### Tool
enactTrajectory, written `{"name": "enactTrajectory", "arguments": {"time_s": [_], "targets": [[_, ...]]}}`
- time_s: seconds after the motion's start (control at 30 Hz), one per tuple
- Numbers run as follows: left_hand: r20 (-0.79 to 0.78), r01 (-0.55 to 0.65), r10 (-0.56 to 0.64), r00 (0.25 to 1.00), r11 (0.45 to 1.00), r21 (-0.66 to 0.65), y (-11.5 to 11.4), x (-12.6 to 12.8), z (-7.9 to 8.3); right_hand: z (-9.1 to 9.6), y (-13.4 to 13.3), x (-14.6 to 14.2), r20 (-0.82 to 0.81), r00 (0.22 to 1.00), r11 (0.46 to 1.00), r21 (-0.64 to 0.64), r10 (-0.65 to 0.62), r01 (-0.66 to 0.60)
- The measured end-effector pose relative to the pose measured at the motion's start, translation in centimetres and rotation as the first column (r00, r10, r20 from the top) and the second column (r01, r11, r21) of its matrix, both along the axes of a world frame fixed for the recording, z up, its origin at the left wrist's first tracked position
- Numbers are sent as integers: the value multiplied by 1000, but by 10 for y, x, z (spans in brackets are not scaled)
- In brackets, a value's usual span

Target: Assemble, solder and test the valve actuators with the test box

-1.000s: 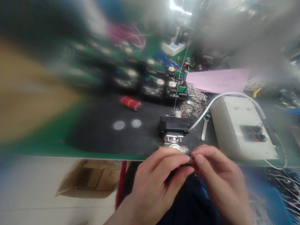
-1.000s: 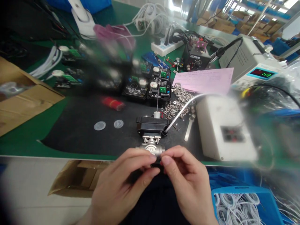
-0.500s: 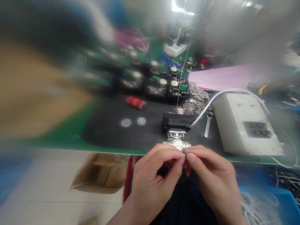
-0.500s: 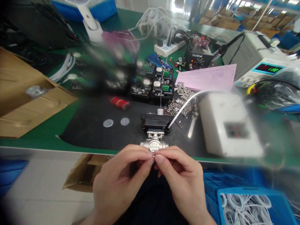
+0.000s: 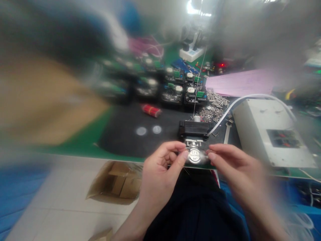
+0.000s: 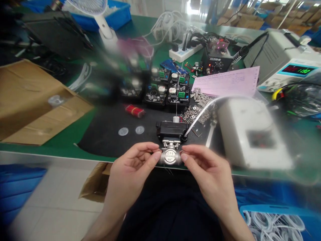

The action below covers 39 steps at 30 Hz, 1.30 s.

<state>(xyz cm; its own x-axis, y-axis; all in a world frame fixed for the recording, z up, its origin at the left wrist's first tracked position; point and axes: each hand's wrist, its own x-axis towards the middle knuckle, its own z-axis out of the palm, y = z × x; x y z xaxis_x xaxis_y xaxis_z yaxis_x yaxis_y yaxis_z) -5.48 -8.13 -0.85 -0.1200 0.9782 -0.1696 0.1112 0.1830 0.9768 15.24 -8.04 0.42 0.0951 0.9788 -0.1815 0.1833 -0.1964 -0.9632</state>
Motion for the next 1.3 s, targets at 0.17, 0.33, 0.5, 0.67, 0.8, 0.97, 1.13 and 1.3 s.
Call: {"name": "enactTrajectory", "arguments": {"time_s": [0.17,0.33,0.5,0.67,0.8,0.97,1.13,1.3], "targets": [[-222,67,-40,974,991,115,10,-6,2,3,17,0,319,942,965,198,104,-173],[-317,255,-197,928,955,153,26,-16,2,6,31,1,537,819,893,244,201,-379],[-447,358,-250,859,917,175,39,-22,11,10,40,2,639,730,853,220,241,-474],[-503,393,-276,819,909,141,43,-26,15,12,43,4,668,698,829,216,260,-516],[-556,441,-269,786,874,201,44,-28,8,12,44,7,743,621,763,245,250,-599],[-740,671,-272,616,673,312,50,-39,5,9,46,15,873,463,642,267,155,-719],[-920,845,-81,382,433,313,61,-50,12,12,47,20,934,349,572,249,70,-782],[-921,876,97,377,285,389,72,-52,13,15,48,21,931,359,531,272,66,-803]]}}
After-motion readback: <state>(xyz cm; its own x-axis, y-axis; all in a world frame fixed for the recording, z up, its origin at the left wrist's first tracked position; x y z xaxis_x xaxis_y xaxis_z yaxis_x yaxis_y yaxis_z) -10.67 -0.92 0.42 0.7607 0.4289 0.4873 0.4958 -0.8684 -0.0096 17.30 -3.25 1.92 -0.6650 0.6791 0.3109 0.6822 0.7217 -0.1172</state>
